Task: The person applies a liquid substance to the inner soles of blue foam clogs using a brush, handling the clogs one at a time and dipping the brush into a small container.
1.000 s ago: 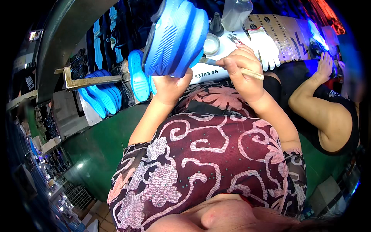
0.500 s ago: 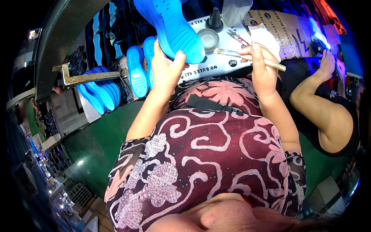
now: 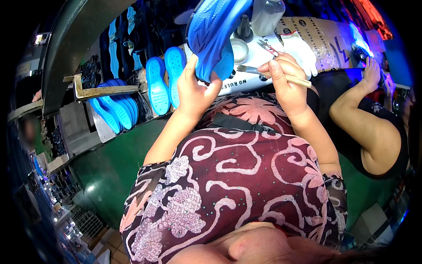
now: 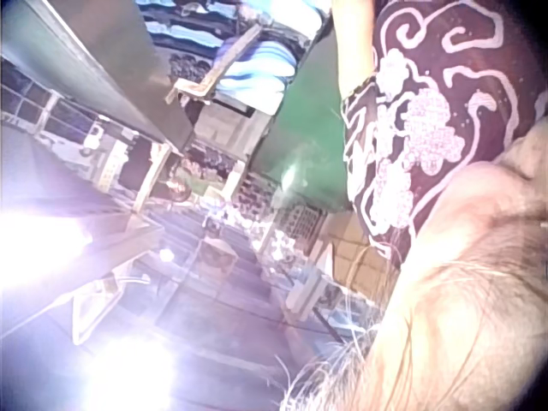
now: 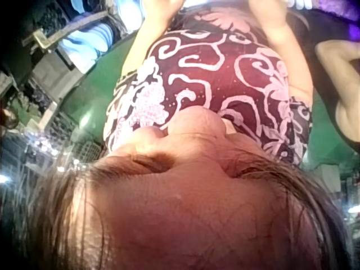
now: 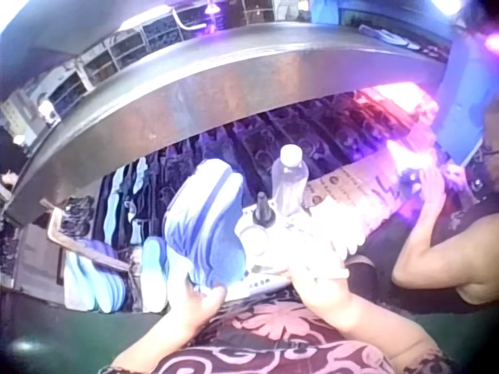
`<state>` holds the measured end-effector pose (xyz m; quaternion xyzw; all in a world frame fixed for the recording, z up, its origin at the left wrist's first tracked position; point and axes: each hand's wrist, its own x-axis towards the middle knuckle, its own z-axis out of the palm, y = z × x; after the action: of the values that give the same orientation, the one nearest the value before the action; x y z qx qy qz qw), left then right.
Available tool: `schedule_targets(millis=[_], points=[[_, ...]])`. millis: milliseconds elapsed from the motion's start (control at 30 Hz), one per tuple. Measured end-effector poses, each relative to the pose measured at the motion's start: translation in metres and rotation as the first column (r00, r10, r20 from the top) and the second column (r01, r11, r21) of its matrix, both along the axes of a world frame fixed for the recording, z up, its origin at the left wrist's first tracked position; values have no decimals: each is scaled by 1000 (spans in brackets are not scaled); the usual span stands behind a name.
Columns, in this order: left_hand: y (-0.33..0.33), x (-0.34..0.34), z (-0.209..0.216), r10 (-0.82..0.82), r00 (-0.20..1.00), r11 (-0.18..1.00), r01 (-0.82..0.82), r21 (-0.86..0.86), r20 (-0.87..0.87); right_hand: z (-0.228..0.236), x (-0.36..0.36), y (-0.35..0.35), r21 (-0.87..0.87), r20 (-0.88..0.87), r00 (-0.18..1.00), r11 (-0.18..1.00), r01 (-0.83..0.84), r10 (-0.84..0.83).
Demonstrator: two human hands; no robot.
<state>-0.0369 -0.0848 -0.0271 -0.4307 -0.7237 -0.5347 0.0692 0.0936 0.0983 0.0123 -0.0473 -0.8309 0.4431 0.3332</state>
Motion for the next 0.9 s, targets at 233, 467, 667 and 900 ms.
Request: schedule_targets(millis=[233, 467, 667, 900], points=[[2, 2, 0, -7, 999, 999, 9, 37, -38, 4, 1, -7, 82, 19, 999, 995, -53, 51], [-1, 1, 29, -2, 758, 1000, -18, 24, 652, 3, 7, 4, -233, -53, 993, 968, 93, -108], [-12, -24, 4, -282, -105, 958, -94, 272, 954, -16, 18, 31, -764, -169, 948, 644, 48, -271], [-12, -26, -8, -367, -357, 929, -186, 320, 859, -22, 17, 26, -796, -147, 963, 605, 19, -224]])
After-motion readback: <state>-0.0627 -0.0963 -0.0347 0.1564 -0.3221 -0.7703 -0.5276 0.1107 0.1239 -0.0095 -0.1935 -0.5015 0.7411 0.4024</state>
